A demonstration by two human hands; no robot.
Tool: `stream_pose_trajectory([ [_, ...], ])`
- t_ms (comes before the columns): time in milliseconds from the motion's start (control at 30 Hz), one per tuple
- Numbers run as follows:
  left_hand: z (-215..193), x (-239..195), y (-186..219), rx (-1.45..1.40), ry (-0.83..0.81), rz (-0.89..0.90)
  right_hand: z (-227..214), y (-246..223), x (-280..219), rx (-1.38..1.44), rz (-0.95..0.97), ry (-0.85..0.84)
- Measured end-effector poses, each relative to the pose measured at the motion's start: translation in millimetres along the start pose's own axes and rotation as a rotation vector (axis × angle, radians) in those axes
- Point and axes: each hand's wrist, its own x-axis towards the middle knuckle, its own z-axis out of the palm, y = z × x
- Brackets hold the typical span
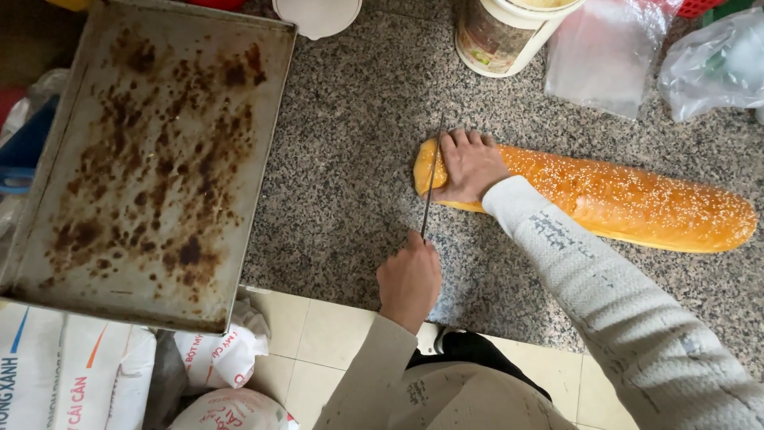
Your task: The person slices a sesame bread roll, fills it with a yellow sauce from a piping bag and shredded cheese, and places it on a tray. They repeat this process for a second roll. Finally, they retrieve a long loaf of bread from the floor and begin slicing it.
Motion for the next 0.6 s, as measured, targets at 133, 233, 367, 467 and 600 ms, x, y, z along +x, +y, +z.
stream_pose_trajectory([
  [133,0,0,-2,-0.046,0.012,0.016,11,4,5,-0.002,0.005,0.017],
  [233,1,1,-2,-0.026,0.024,0.035,2,-1,2,-0.006,0.003,0.01],
  [367,4,5,-5,-0.018,0.037,0.042,1,0,2,-0.011,-0.002,0.002],
  [467,3,2,-6,-0.033,0.038,0.025,14,4,7,-0.025,0.008,0.011],
  [600,2,3,-4,-0.047,0.035,0.031,13,5,5,-0.021,0.01,0.024],
])
